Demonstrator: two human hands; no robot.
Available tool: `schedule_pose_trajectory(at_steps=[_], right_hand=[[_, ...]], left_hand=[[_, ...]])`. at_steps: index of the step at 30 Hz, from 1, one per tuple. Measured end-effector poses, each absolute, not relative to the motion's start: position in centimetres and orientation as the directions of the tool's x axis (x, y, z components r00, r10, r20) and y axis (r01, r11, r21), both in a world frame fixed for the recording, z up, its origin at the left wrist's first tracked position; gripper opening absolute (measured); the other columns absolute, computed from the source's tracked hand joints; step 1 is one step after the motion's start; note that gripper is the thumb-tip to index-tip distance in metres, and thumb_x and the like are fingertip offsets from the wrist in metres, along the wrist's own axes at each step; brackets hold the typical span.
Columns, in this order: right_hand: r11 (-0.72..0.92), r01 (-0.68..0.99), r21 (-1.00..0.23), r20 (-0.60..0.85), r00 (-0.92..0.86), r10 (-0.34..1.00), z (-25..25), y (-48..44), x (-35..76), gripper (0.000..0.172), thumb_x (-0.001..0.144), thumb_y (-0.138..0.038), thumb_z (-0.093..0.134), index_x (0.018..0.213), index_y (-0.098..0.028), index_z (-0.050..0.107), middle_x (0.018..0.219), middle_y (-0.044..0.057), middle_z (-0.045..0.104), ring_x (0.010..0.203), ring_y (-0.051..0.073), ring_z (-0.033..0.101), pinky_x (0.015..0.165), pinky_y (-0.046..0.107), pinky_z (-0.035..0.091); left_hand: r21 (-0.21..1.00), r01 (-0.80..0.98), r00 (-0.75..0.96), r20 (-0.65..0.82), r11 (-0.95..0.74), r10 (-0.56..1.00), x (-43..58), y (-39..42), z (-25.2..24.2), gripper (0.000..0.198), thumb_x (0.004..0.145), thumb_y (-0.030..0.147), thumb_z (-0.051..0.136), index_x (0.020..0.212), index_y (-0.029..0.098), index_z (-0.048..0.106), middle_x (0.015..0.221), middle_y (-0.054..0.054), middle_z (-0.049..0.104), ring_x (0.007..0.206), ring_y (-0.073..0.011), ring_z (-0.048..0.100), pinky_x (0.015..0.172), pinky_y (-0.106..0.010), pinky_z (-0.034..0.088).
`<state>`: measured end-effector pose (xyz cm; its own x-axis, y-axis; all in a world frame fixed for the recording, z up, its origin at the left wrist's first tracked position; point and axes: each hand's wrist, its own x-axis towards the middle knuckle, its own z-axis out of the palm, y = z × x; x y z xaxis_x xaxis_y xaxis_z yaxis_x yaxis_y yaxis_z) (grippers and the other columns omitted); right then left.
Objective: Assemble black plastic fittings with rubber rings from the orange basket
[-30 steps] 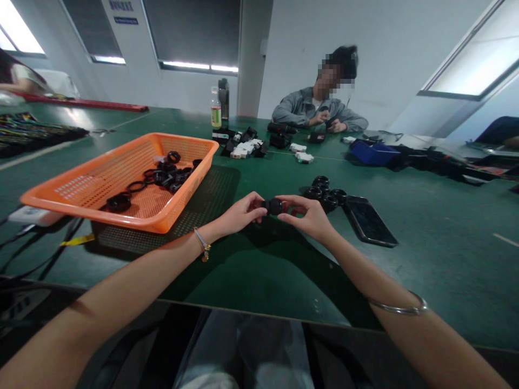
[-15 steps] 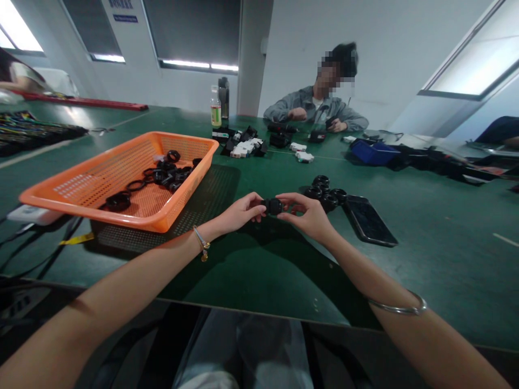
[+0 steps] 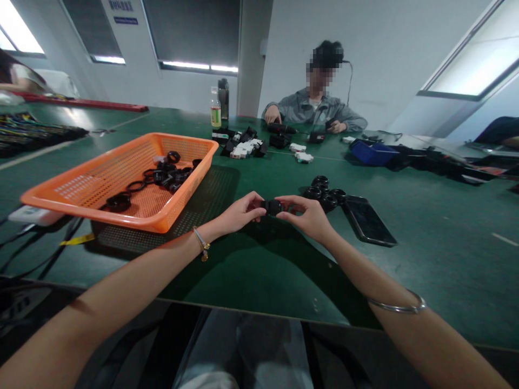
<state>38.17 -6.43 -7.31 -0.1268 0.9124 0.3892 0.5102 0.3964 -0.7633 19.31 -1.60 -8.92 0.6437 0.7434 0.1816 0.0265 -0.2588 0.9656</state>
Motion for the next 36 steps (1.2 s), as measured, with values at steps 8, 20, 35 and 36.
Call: schedule_pose_trajectory(at_steps=[8, 20, 35, 36], right_hand=[[0.366, 0.512, -0.777, 0.355, -0.124, 0.927, -7.26, -6.41, 38.22, 0.034, 0.063, -0.033, 0.068, 0.094, -0.017, 0.07, 0.07, 0.002, 0.067, 0.061, 0.014, 0.056, 0.057, 0.028, 0.045], [0.369, 0.508, -0.778, 0.368, -0.107, 0.924, -7.23, -6.43, 37.88, 0.032, 0.066, -0.033, 0.066, 0.095, -0.019, 0.066, 0.081, 0.004, 0.069, 0.071, 0.018, 0.061, 0.056, 0.027, 0.047], [0.462, 0.612, -0.642, 0.456, -0.18, 0.872, -7.07, -6.96, 37.62, 0.035, 0.068, -0.025, 0.063, 0.103, -0.021, 0.064, 0.079, 0.003, 0.068, 0.064, 0.015, 0.058, 0.056, 0.027, 0.047], [0.461, 0.613, -0.641, 0.459, -0.175, 0.871, -7.1, -6.92, 37.62, 0.034, 0.068, -0.024, 0.063, 0.102, -0.021, 0.065, 0.079, 0.003, 0.068, 0.064, 0.015, 0.058, 0.055, 0.027, 0.047]], left_hand=[[0.944, 0.086, 0.645, 0.192, -0.32, 0.74, 18.91, -1.63, -8.89, 0.017, 0.075, 0.024, 0.056, 0.087, 0.017, 0.046, 0.065, 0.005, 0.052, 0.059, -0.0083, 0.052, 0.06, -0.023, 0.04], [0.979, 0.033, 0.636, 0.135, -0.202, 0.759, 19.29, -1.77, -8.63, 0.014, 0.075, 0.022, 0.056, 0.081, 0.017, 0.044, 0.067, 0.005, 0.052, 0.056, -0.0068, 0.05, 0.059, -0.023, 0.04], [0.997, 0.011, 0.639, 0.052, -0.077, 0.767, 19.57, -1.67, -8.33, 0.016, 0.083, 0.026, 0.048, 0.073, 0.015, 0.044, 0.06, 0.004, 0.053, 0.052, -0.0057, 0.048, 0.056, -0.021, 0.038], [0.997, 0.01, 0.642, 0.049, -0.072, 0.765, 19.58, -1.66, -8.3, 0.016, 0.083, 0.026, 0.048, 0.073, 0.015, 0.044, 0.06, 0.004, 0.053, 0.052, -0.0057, 0.048, 0.057, -0.021, 0.038]])
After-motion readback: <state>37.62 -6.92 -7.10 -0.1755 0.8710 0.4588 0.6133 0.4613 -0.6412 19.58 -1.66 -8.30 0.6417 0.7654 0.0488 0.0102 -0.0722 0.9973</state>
